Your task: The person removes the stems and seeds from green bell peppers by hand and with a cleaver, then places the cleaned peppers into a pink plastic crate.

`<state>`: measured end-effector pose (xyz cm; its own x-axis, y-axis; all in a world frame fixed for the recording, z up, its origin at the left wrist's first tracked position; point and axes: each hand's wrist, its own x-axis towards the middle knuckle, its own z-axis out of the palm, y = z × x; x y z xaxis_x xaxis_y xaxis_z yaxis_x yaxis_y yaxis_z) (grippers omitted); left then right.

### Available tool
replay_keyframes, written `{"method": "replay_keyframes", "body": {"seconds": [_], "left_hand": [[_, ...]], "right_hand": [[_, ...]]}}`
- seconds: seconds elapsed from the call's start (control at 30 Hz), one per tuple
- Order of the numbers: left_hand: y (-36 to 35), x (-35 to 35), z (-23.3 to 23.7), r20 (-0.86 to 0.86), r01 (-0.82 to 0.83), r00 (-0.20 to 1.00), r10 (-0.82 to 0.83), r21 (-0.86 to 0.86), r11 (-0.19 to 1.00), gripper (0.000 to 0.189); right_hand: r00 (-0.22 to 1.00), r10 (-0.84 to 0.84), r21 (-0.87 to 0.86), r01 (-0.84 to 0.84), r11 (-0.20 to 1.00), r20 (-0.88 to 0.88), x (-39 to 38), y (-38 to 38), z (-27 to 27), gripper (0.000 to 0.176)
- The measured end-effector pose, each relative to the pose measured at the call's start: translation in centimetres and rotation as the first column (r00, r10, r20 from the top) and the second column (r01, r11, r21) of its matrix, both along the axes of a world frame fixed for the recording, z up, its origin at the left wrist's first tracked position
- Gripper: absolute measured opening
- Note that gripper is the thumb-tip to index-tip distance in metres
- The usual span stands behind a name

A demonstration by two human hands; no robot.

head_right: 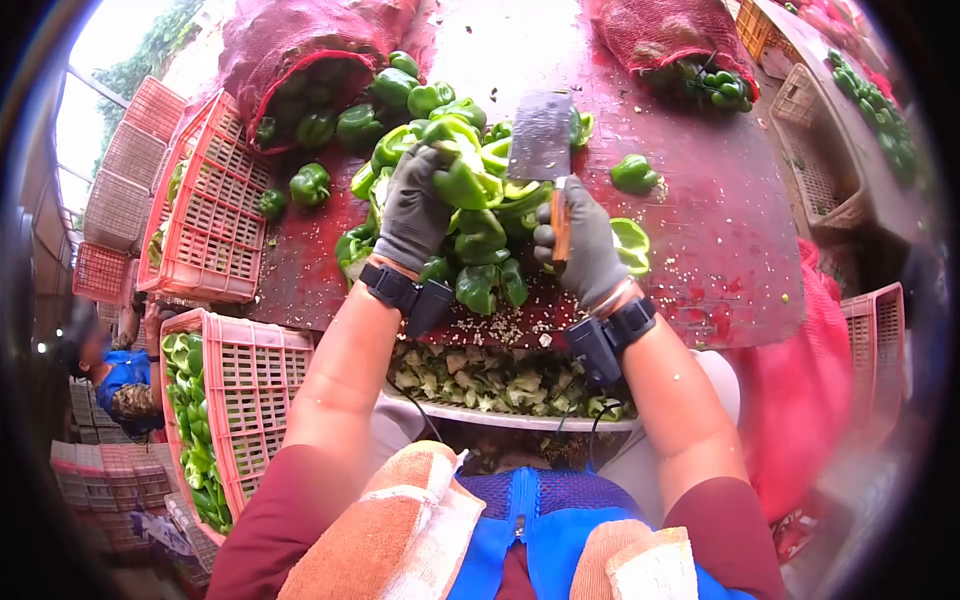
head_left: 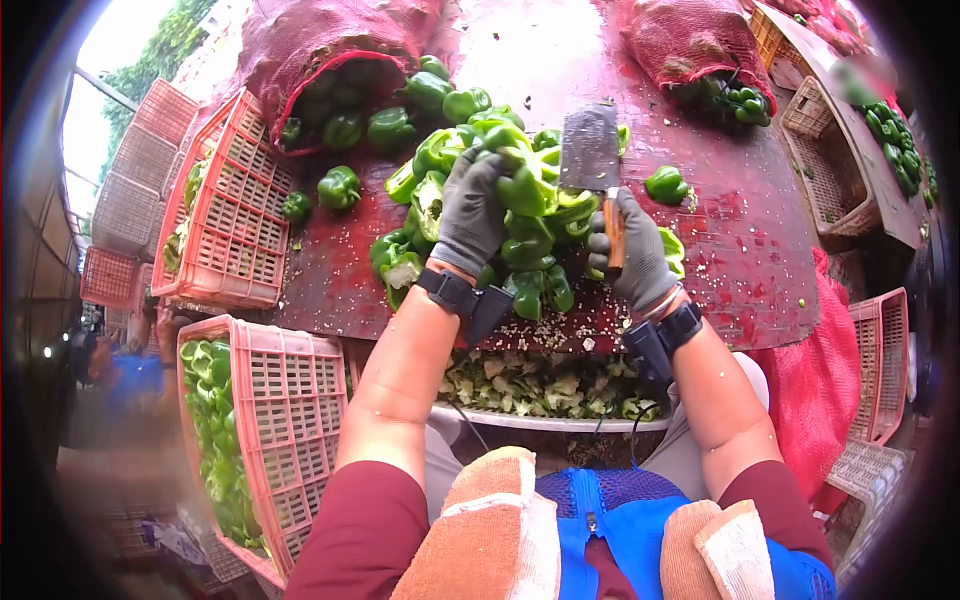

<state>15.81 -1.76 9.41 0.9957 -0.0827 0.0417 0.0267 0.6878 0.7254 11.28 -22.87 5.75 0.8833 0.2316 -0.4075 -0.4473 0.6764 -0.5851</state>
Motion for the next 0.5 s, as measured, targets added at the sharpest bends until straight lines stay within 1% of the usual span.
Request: {"method": "replay_keyframes", "body": {"seconds": [0.03, 0.07, 0.1, 0.13, 0.17, 0.2, 0.23, 0.27, 0.3, 0.33, 0.37, 0.4, 0.43, 0.47, 0.5], "left_hand": [[0.0, -0.2, 0.5, -0.022, 0.028, 0.999, -0.031, -0.119, 0.993, 0.027], [-0.1, -0.1, 1.0, 0.026, -0.052, 0.999, 0.048, 0.216, 0.975, 0.027], [0.1, 0.0, 1.2, 0.098, -0.164, 0.986, 0.132, 0.528, 0.833, 0.027], [0.4, 0.5, 0.1, 0.179, -0.246, 0.968, 0.175, 0.562, 0.789, 0.036], [1.3, 1.6, -1.4, 0.37, -0.414, 0.908, 0.199, 0.712, 0.568, 0.042], [2.9, 0.9, 0.2, 0.423, -0.451, 0.888, 0.18, 0.725, 0.521, 0.043], [3.8, 0.3, 1.9, 0.471, -0.478, 0.87, 0.147, 0.732, 0.485, 0.043], [5.9, 0.9, 2.3, 0.526, -0.555, 0.83, 0.188, 0.743, 0.374, 0.044], [10.0, 3.6, 0.1, 0.584, -0.611, 0.788, 0.196, 0.704, 0.363, 0.042], [13.4, 4.2, 0.3, 0.681, -0.693, 0.709, 0.181, 0.721, 0.001, 0.037], [18.1, 6.3, -2.0, 0.71, -0.696, 0.685, 0.165, 0.704, -0.138, 0.039], [21.9, 6.7, -2.8, 0.699, -0.555, 0.705, 0.12, 0.649, -0.52, 0.052], [26.2, 8.2, -5.6, 0.608, -0.359, 0.766, 0.207, 0.673, -0.647, 0.071], [28.3, 8.5, -5.3, 0.411, -0.133, 0.867, 0.283, 0.737, -0.662, 0.084], [30.2, 9.0, -5.3, 0.306, -0.01, 0.897, 0.319, 0.735, -0.678, 0.092]], "right_hand": [[1.0, -0.014, 0.095, 0.017, 0.995, -0.026, 0.4, -0.3, -0.7, 0.03], [1.0, -0.012, 0.079, 0.01, 0.997, 0.021, 0.2, -0.5, -1.1, 0.032], [0.996, 0.037, 0.083, -0.044, 0.996, 0.086, 0.3, -0.7, -1.3, 0.031], [0.993, -0.022, -0.01, 0.024, 1.0, 0.113, 0.1, 0.0, 0.3, 0.029], [0.968, -0.057, -0.227, 0.114, 0.967, 0.243, -0.2, 0.6, 1.9, 0.028], [0.882, -0.081, -0.377, 0.28, 0.883, 0.465, 0.2, 0.7, 2.1, 0.029], [0.823, -0.012, -0.486, 0.347, 0.802, 0.568, 0.7, 0.3, 2.2, 0.029], [0.837, -0.06, -0.425, 0.336, 0.84, 0.543, 0.6, 0.4, 2.4, 0.03], [0.852, -0.113, -0.364, 0.334, 0.87, 0.512, 0.4, 0.7, 3.3, 0.03], [0.845, -0.101, -0.374, 0.336, 0.864, 0.525, 0.3, 1.1, 3.7, 0.029], [0.838, -0.092, -0.384, 0.341, 0.858, 0.538, 0.1, 1.6, 3.8, 0.029], [0.831, -0.083, -0.395, 0.347, 0.851, 0.55, -0.1, 2.1, 4.0, 0.028], [0.822, -0.087, -0.389, 0.355, 0.85, 0.562, -0.2, 2.8, 4.2, 0.029], [0.814, -0.088, -0.384, 0.363, 0.849, 0.574, -0.3, 3.4, 4.3, 0.031], [0.806, -0.089, -0.38, 0.37, 0.848, 0.586, -0.4, 3.9, 4.2, 0.033]]}}
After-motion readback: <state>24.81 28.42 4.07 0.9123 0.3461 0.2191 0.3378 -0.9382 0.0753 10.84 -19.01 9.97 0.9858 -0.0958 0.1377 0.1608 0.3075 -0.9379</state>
